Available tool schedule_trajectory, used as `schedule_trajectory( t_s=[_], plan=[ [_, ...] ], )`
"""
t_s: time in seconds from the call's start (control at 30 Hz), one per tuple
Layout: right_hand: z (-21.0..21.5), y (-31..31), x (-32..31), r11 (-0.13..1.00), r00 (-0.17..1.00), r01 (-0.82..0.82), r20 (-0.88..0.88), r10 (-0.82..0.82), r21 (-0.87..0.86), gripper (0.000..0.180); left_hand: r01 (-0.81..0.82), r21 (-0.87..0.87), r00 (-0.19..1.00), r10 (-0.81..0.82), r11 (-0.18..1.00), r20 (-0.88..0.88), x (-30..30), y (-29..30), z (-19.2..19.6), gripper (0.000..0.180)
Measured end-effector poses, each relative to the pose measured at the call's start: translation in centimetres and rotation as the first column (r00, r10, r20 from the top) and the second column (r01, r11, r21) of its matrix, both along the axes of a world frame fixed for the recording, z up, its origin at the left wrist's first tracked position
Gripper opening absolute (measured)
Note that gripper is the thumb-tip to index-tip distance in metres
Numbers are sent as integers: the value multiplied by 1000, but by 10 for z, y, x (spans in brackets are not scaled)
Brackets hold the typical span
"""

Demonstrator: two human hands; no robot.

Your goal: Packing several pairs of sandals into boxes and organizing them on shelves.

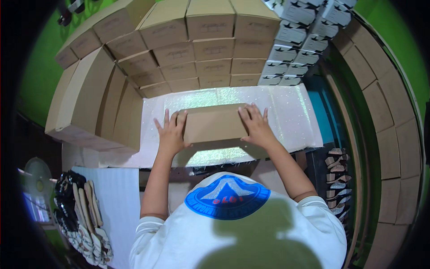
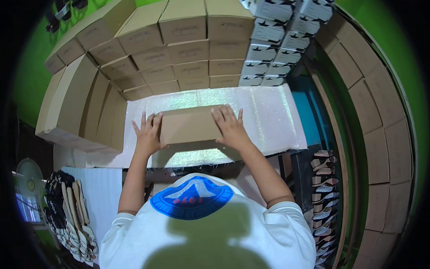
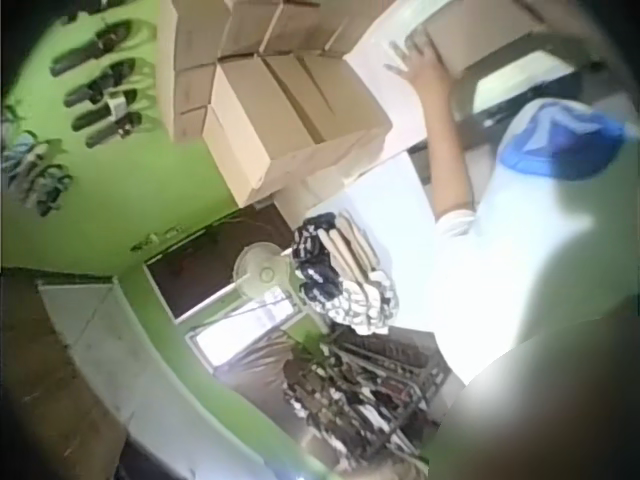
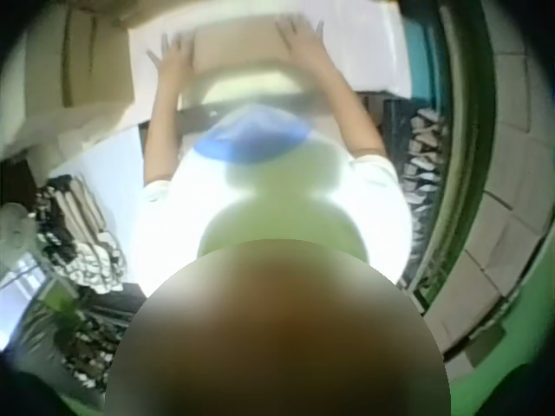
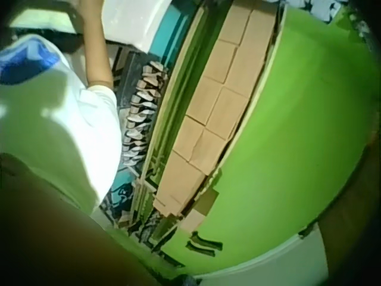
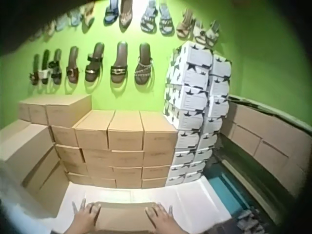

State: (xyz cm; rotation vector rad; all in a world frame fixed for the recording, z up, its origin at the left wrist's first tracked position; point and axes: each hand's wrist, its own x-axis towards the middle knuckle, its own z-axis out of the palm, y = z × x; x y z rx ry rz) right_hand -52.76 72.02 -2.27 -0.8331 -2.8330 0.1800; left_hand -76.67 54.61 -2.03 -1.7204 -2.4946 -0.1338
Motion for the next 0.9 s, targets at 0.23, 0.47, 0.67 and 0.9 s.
schedule_trajectory(
  t_s=[0.23, 0.47, 0.67, 0.9],
  plan=[
    [-4, -1, 20, 987, 991, -132, 10, 131, 97, 93, -60, 137, 998, 58, 989, 15, 16, -17, -16, 106],
    [-10, 0, 55, 971, 977, -187, -77, 200, 145, 88, -98, 205, 994, 105, 974, -21, 57, -34, -23, 98],
    [0, -17, 89, 965, 977, -122, -143, 158, 230, 83, -42, 282, 997, 59, 958, -51, 81, -40, -13, 100],
    [23, -76, 141, 962, 980, 24, -197, 31, 271, 85, 82, 402, 996, -59, 912, -68, 114, -70, -3, 100]
  ],
)
